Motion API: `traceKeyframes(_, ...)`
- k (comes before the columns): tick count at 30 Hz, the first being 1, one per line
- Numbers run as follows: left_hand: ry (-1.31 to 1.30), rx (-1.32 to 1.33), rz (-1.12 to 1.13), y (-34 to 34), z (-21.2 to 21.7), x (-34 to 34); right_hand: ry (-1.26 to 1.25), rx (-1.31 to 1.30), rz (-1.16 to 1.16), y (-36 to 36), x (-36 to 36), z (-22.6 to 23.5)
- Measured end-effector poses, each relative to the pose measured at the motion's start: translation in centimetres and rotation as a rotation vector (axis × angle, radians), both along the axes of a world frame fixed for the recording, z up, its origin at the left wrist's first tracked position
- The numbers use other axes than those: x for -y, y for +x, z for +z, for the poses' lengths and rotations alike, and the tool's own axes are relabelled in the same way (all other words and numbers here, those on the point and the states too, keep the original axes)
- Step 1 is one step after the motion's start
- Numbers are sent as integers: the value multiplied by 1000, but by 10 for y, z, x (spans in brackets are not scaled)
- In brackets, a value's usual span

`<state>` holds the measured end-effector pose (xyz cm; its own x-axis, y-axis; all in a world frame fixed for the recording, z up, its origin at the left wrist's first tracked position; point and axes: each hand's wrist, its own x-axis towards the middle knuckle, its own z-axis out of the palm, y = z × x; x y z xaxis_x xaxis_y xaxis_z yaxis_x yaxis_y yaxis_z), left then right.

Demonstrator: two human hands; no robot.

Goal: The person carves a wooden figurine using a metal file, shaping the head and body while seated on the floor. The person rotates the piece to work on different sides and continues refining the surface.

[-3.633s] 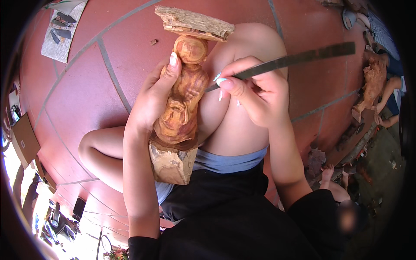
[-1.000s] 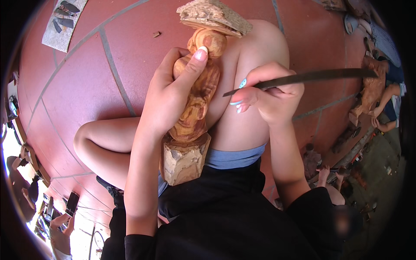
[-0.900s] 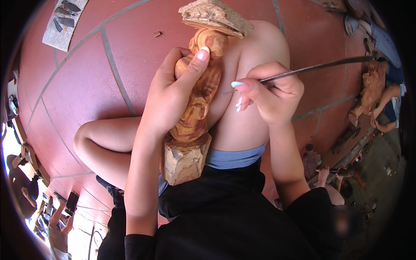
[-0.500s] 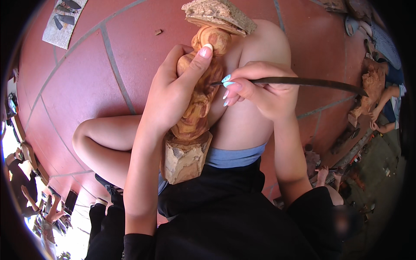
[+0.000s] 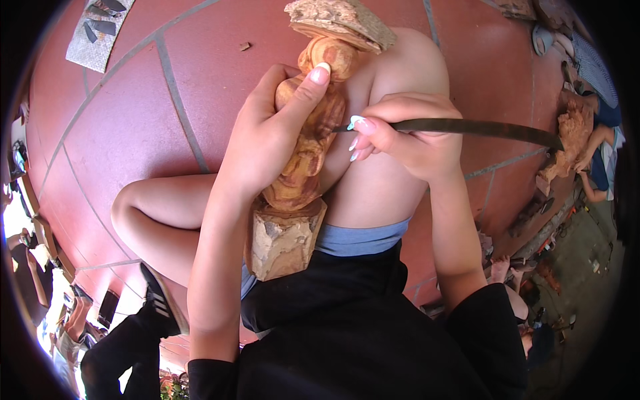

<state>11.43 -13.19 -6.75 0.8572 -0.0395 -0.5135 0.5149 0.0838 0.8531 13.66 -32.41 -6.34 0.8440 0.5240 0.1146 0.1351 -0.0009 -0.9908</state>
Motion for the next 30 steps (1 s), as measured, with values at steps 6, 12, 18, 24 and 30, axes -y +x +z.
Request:
traceKeyframes(6, -32, -12, 6, 1, -2, -2, -57, 86, -19, 0, -5, 0)
traceKeyframes(12, -11, 6, -8, 1, 0, 0, 12, -24, -39, -2, -7, 2)
traceKeyframes(18, 9, 8, -5, 1, 3, 0, 33, -29, -43, -4, 0, -1)
traceKeyframes(24, -2, -8, -21, 1, 1, -1, 12, -57, -29, -3, 1, 1)
traceKeyframes(30, -2, -3, -12, 1, 0, 1, -4, 49, -45, -2, -3, -1)
